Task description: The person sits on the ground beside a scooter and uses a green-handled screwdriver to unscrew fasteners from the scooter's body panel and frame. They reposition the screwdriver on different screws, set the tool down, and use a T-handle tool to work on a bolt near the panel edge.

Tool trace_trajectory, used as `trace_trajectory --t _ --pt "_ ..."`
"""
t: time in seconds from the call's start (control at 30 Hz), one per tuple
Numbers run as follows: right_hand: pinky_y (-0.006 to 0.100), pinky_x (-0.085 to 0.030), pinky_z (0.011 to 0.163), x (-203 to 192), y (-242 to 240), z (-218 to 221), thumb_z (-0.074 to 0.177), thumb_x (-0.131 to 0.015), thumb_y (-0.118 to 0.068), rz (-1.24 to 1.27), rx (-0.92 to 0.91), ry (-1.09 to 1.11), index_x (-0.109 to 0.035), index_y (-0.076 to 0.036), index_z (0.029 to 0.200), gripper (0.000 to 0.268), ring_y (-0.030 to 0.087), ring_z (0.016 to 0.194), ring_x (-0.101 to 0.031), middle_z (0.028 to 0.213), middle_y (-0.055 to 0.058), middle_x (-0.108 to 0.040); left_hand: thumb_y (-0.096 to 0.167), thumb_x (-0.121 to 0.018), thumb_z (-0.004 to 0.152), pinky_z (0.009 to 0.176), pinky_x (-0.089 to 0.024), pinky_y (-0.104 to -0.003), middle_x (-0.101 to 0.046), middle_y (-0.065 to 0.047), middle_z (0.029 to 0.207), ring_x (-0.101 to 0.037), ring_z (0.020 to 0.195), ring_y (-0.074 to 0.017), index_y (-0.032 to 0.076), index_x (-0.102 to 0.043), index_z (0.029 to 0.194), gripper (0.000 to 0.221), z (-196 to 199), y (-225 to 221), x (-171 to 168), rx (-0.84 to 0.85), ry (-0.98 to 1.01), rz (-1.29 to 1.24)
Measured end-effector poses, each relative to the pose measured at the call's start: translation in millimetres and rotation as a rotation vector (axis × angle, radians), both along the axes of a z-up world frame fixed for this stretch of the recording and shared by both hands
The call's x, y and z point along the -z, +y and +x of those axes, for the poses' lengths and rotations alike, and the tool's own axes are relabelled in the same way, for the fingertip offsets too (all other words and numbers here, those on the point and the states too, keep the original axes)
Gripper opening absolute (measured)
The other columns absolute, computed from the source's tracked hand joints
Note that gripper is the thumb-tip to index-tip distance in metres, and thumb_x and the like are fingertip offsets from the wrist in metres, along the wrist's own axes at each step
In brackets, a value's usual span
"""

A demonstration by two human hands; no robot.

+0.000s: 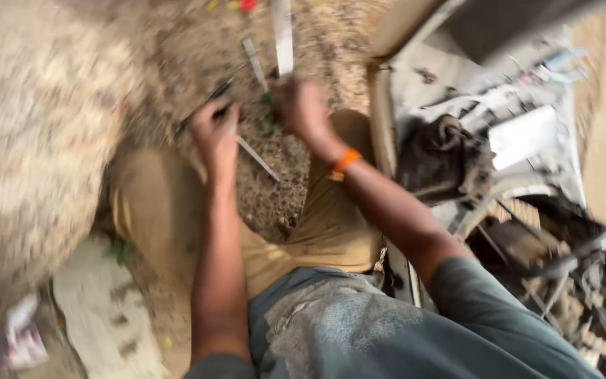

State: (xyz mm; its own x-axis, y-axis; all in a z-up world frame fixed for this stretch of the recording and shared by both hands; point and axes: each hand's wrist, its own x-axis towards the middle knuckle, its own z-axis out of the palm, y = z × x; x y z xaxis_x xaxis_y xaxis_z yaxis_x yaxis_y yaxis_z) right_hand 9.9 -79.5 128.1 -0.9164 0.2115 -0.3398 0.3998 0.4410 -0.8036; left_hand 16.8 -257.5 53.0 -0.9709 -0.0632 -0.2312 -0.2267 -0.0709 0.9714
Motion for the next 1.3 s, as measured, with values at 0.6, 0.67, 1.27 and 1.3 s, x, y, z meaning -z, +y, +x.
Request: trace_trajectory --t 0.6,0.67,1.27,1.3 --pt "0.04 -0.059 0.064 162.7 -69.6 27.6 0.09 -0.069 -0.026 -0.177 0.021 -0.039 -0.062 0.003 0.125 0.046 0.025 0.075 -0.074 0.09 0.019 -0.076 -0.012 -0.079 0.085 0.077 -0.057 -0.028 -0.071 -0.011 0.097 -0.066 0.085 -0.0159 -0.009 -0.073 0.102 0.018 -8.7 3.5 44.5 -0.209 0.047 0.415" --pt "0.039 -0.06 0.07 119.5 -66.4 44.0 0.09 -0.07 -0.024 -0.209 -0.051 0.032 -0.058 0.003 0.13 0.05 0.025 0.083 -0.075 0.098 0.021 -0.075 -0.013 -0.079 0.086 0.074 -0.054 -0.028 -0.069 -0.011 0.096 -0.062 0.083 -0.0155 -0.01 -0.073 0.102 0.017 -9.1 3.3 31.7 -0.234 0.034 0.362" --pt "0.05 -0.043 0.114 -175.2 126.5 235.3 0.088 -0.07 -0.005 0.79 0.118 0.238 -0.07 -0.007 0.129 0.041 0.043 0.137 -0.05 0.15 0.024 -0.054 0.0 -0.062 0.103 0.084 -0.063 -0.035 -0.072 -0.016 0.112 -0.071 0.097 -0.0248 -0.006 -0.071 0.113 0.015 24.3 80.2 -70.9 0.137 0.199 -0.085" --pt "0.047 -0.048 0.108 -180.7 132.4 247.4 0.088 -0.065 -0.002 0.739 0.189 0.265 -0.07 -0.005 0.12 0.032 0.039 0.127 -0.058 0.137 0.021 -0.062 0.0 -0.062 0.103 0.088 -0.065 -0.034 -0.068 -0.015 0.119 -0.071 0.102 -0.0253 -0.004 -0.072 0.112 0.014 29.4 93.0 -78.5 0.192 0.37 -0.137"
